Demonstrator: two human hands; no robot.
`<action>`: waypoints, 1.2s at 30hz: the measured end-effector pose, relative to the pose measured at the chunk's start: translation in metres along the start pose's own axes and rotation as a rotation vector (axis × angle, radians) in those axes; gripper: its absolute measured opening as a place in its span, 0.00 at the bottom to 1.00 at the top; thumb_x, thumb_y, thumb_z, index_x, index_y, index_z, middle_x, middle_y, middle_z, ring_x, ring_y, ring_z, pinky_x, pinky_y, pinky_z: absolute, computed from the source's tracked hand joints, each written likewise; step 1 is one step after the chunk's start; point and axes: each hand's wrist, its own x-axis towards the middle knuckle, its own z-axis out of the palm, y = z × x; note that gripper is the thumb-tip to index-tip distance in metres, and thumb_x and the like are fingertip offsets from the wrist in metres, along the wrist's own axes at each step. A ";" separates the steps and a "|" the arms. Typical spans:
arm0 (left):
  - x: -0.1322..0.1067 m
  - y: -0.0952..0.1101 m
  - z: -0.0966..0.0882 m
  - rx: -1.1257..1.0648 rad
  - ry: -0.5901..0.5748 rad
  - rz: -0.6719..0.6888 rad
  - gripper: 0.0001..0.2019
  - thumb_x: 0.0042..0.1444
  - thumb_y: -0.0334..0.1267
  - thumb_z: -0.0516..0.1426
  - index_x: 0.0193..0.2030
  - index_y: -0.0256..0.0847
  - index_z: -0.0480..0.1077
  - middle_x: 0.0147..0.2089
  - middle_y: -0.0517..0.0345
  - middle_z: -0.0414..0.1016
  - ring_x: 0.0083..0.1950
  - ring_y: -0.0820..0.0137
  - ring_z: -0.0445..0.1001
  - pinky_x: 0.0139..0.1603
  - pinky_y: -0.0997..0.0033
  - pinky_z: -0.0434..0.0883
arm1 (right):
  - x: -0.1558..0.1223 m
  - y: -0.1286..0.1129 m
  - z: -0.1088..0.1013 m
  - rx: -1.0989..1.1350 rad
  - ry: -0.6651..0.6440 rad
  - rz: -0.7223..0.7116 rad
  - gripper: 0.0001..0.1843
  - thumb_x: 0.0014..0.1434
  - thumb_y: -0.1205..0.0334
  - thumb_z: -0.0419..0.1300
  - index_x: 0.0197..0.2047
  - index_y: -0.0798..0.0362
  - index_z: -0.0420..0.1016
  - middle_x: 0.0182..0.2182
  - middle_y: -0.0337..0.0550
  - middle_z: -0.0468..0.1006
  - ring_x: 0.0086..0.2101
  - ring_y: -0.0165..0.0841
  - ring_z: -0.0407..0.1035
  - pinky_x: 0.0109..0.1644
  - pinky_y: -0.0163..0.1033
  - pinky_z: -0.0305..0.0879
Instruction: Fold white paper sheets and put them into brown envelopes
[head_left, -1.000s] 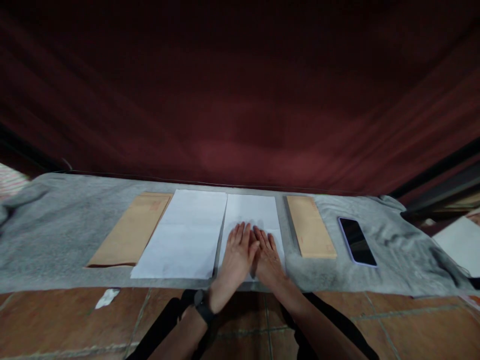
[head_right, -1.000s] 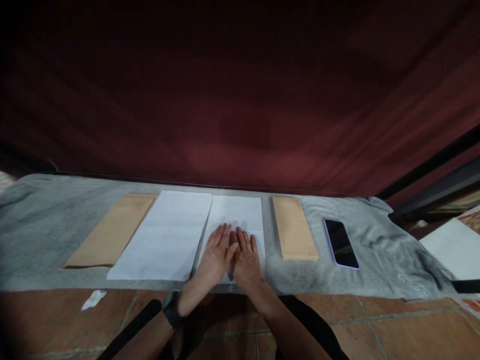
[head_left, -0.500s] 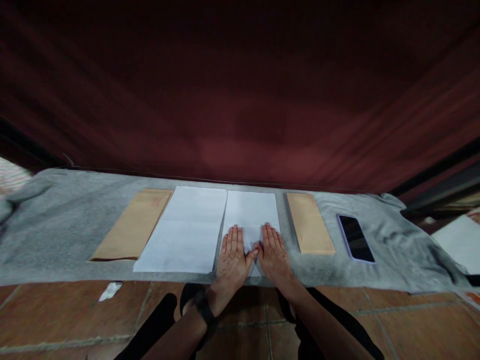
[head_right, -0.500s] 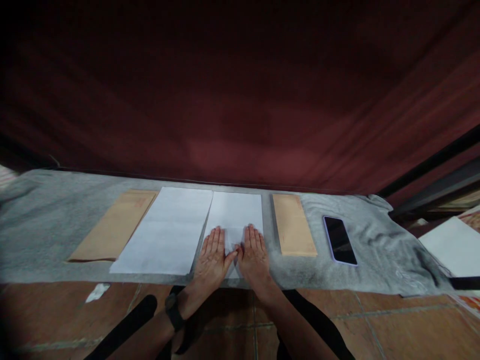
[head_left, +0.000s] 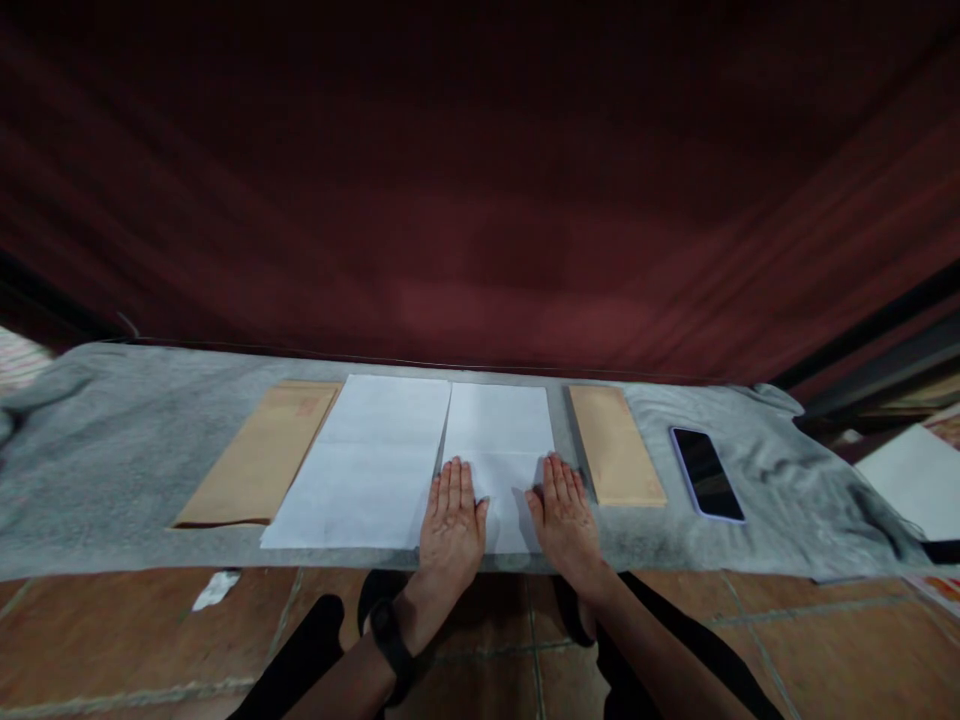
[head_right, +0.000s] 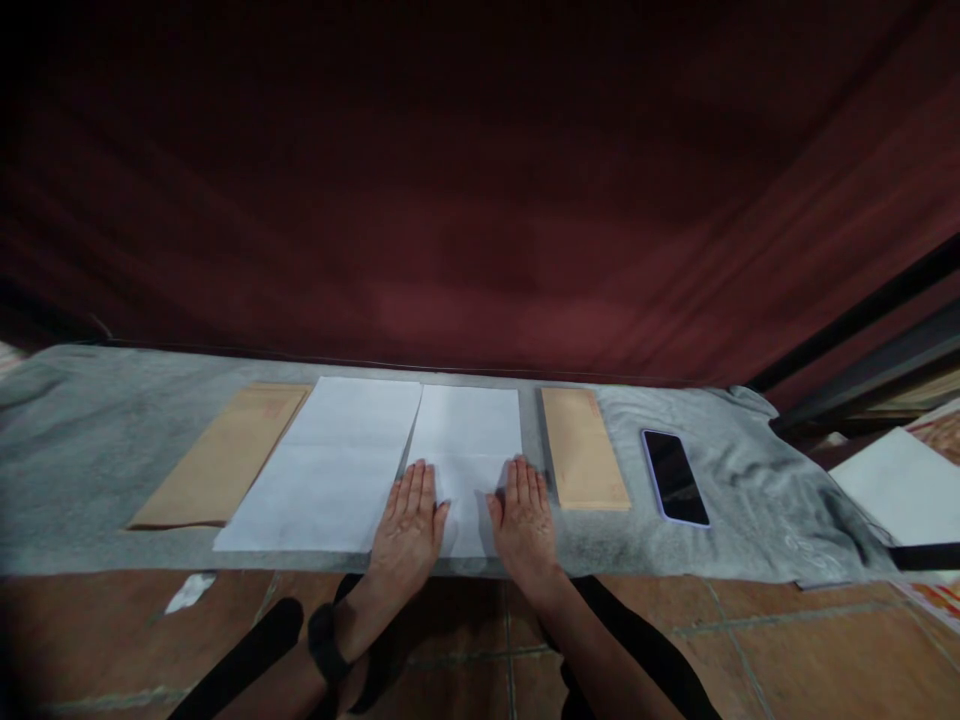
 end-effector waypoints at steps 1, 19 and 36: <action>0.000 0.003 -0.002 0.002 -0.004 0.022 0.29 0.69 0.38 0.45 0.73 0.24 0.51 0.74 0.33 0.53 0.77 0.53 0.50 0.74 0.48 0.55 | 0.001 -0.005 -0.004 0.012 -0.019 -0.013 0.33 0.73 0.56 0.44 0.75 0.64 0.46 0.71 0.62 0.54 0.69 0.49 0.51 0.71 0.60 0.51; -0.006 0.005 0.011 0.023 -0.003 0.134 0.32 0.67 0.35 0.46 0.76 0.29 0.44 0.76 0.35 0.51 0.77 0.55 0.48 0.73 0.50 0.56 | -0.013 -0.027 -0.002 0.059 -0.131 -0.143 0.35 0.75 0.51 0.40 0.77 0.57 0.33 0.73 0.52 0.50 0.71 0.42 0.48 0.72 0.54 0.51; 0.006 0.016 0.011 0.036 -0.124 0.160 0.30 0.66 0.39 0.51 0.73 0.35 0.54 0.76 0.44 0.53 0.76 0.53 0.52 0.72 0.45 0.57 | 0.025 0.000 -0.006 0.217 -0.241 -0.190 0.31 0.75 0.51 0.36 0.76 0.49 0.42 0.73 0.45 0.51 0.71 0.39 0.45 0.73 0.54 0.49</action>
